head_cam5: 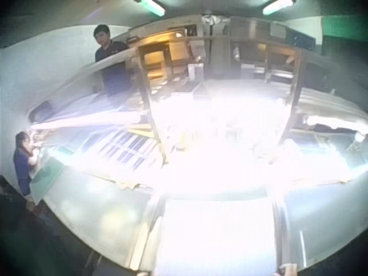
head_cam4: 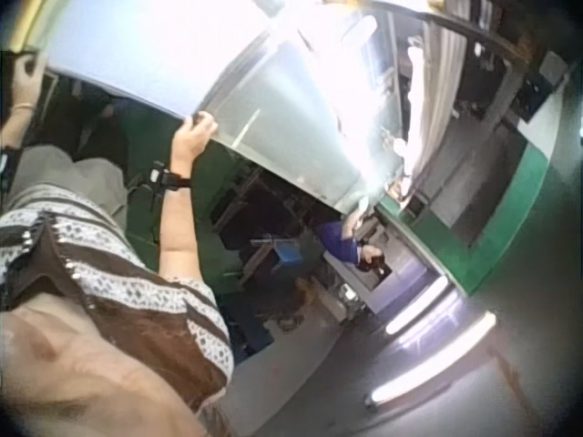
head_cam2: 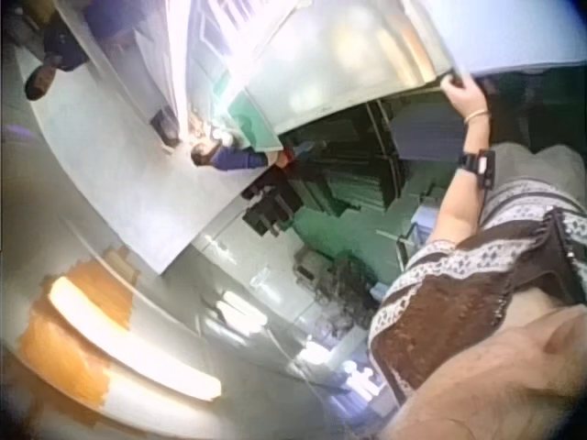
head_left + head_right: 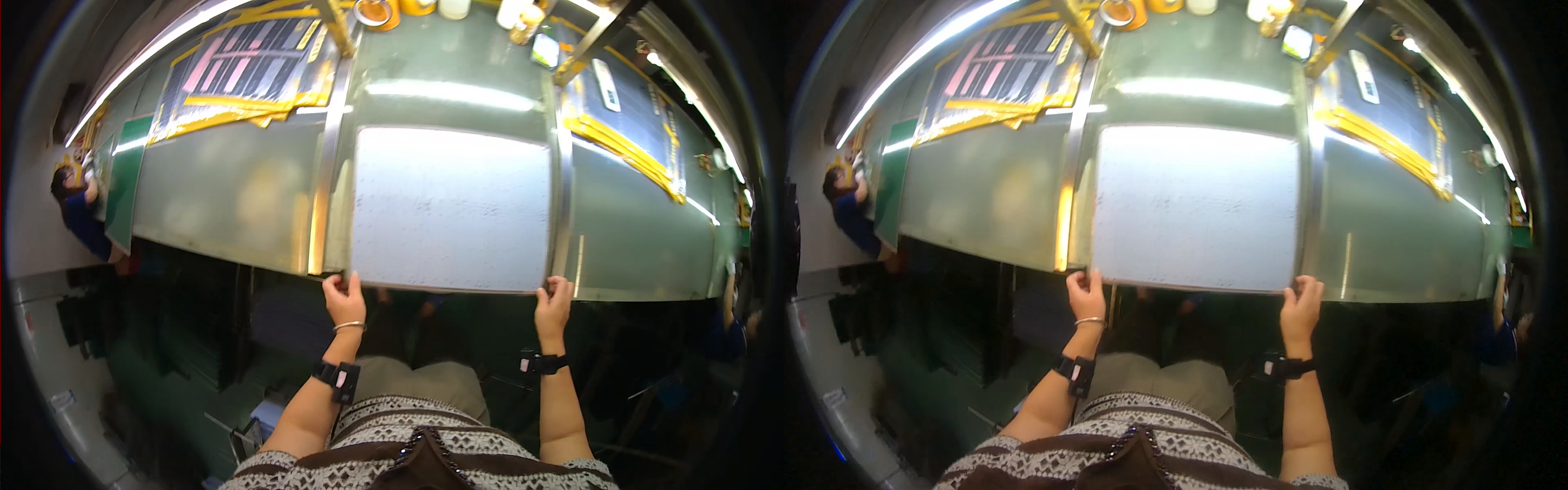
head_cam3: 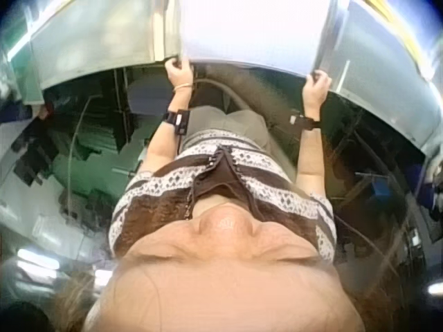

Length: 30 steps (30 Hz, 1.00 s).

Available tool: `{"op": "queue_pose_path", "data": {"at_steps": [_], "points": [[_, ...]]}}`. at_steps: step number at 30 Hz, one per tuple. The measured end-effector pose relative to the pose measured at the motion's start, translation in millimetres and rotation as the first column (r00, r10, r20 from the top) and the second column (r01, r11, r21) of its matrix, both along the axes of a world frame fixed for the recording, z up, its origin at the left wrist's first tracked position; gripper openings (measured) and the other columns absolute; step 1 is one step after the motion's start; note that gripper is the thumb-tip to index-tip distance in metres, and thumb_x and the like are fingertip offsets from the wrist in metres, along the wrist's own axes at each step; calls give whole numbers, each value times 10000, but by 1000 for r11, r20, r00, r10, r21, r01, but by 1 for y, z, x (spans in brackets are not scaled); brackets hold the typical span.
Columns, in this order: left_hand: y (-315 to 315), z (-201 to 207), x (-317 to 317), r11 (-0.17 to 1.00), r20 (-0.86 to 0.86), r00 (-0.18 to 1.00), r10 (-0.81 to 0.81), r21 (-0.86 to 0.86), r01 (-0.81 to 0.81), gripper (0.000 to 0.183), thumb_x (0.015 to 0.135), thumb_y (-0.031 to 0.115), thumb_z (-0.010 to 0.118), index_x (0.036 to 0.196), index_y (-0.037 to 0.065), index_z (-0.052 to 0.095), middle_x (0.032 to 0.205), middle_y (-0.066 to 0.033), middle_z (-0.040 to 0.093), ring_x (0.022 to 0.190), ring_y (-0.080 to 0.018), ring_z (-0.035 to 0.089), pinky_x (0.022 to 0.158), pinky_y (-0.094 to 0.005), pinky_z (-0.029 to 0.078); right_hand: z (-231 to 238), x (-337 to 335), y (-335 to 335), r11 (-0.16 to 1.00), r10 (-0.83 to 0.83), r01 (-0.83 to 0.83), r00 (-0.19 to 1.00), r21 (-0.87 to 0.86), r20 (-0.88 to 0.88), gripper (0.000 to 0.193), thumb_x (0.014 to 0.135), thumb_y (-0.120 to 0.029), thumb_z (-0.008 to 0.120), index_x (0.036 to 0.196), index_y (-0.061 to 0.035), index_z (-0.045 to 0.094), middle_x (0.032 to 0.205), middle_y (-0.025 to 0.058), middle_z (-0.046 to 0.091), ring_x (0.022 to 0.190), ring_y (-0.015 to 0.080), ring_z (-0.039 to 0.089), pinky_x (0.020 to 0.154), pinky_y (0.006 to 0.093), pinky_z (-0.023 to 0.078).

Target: Inspecting and sorting large industrial sheets on a lighted workstation and placing them into drying racks.

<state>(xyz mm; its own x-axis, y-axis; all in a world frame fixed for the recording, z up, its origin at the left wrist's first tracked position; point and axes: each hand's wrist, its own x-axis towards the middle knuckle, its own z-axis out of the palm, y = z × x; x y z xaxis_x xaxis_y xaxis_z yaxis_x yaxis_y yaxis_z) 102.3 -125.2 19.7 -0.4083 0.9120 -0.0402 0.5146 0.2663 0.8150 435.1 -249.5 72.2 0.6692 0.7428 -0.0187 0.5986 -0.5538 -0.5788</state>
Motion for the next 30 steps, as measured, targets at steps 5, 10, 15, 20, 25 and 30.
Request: {"op": "queue_pose_path", "data": {"at_steps": [5,10,15,20,25,30], "points": [[-1,-9,-16,975,321,946,-49,-189,115,233,881,177,550,743,-10,533,539,-35,520,471,-103,486,466,-254,418,-1,14,56,926,377,-343,827,-157,416,509,689,3,559,1186,-97,515,1177,96,464,1080,296,437,896,403,366],[-1,-10,-13,957,279,948,-155,-196,214,271,893,179,531,694,-2,495,531,-38,509,462,-97,485,453,-253,418,-29,81,158,917,391,-346,693,-197,606,474,731,-30,499,1204,-68,497,1264,74,446,1110,280,428,885,394,372],[1,-23,-38,939,184,973,-140,-285,190,204,805,159,631,757,9,502,623,-68,531,578,-147,534,535,-294,433,-46,88,202,935,347,-293,636,-200,689,482,750,-48,501,1231,-55,470,1272,67,446,1105,276,438,877,400,376],[19,34,-24,864,-559,699,-446,-66,499,526,678,213,692,1129,32,493,1193,-160,475,1144,-335,401,902,-442,323,-49,86,207,924,380,-274,614,-265,691,473,774,-64,485,1244,-22,445,1282,93,437,1152,273,419,883,412,369],[127,28,34,651,-640,433,-635,-142,745,668,759,313,629,1301,4,392,1396,-105,343,1336,-329,191,1040,-565,140,-54,94,197,926,370,-298,594,-232,715,469,782,-51,465,1248,-13,432,1298,98,422,1197,262,392,915,398,351],[213,10,63,741,-761,472,-445,-17,671,651,820,409,535,1299,-8,390,1386,-118,349,1341,-306,185,1041,-580,121,-54,86,199,924,381,-266,568,-276,730,471,787,-49,452,1256,-20,425,1312,88,413,1213,247,382,944,382,333]]}}
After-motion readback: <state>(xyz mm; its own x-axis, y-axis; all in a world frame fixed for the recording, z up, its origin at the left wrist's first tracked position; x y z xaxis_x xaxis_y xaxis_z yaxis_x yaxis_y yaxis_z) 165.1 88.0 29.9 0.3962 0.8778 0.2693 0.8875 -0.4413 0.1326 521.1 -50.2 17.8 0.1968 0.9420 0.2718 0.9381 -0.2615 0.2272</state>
